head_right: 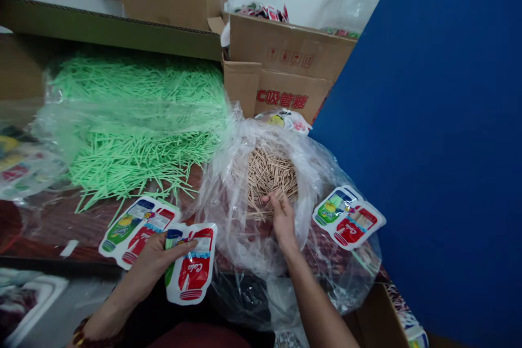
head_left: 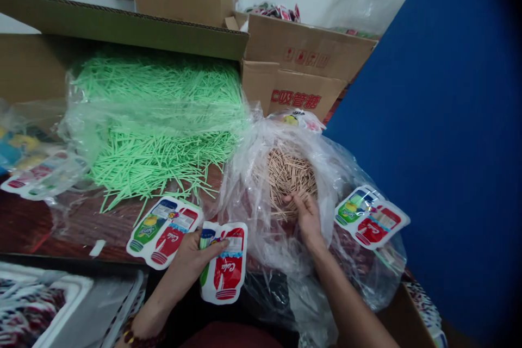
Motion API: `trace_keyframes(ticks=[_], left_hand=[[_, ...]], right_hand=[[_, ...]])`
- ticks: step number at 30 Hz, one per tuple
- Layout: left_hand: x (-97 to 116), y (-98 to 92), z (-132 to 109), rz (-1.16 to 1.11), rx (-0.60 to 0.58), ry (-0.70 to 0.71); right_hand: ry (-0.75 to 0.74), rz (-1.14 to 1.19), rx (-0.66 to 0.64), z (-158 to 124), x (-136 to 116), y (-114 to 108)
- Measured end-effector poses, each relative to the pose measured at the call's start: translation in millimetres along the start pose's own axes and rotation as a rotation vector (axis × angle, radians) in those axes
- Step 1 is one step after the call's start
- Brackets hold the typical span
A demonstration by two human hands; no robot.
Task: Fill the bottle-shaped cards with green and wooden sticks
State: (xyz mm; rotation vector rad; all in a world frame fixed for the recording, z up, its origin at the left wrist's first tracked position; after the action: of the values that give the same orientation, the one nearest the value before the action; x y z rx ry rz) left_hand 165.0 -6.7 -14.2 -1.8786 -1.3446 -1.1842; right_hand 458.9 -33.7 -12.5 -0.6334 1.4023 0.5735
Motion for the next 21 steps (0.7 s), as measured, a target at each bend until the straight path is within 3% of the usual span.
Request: trace_keyframes(ticks=[4,8,16,21], left_hand=[[11.0,16.0,-0.1,-0.037,-0.069,0.02],[17.9,32.4,2.6,-0.053,-0.133,0.042],[31.9,49.9,-1.8,-0.022,-0.268,0.108],[30.9,50.2,-3.2,-0.066,-0.281,0.094]], right_hand=[[0.152,0.529,0.034,0.8,-20.0,6.3],[0.202,0.781,0.017,-12.9,-47.0,27.7],[0.268,0.826,-0.149,-56.6,-70.1,76.0],[0.305,0.784,-0.126,-78.1,-74.2,89.9]])
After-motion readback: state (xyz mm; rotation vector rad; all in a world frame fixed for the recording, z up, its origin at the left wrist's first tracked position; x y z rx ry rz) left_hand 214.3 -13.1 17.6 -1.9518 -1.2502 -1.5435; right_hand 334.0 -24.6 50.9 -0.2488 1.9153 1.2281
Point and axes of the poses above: each hand's wrist, its own z-axis towards the middle knuckle, its own y-axis out of the palm, x = y × z, the point moved 10 cm from there along z, towards the middle knuckle, and after that the axes turned 7 degrees about x, right-handed, at the moved point
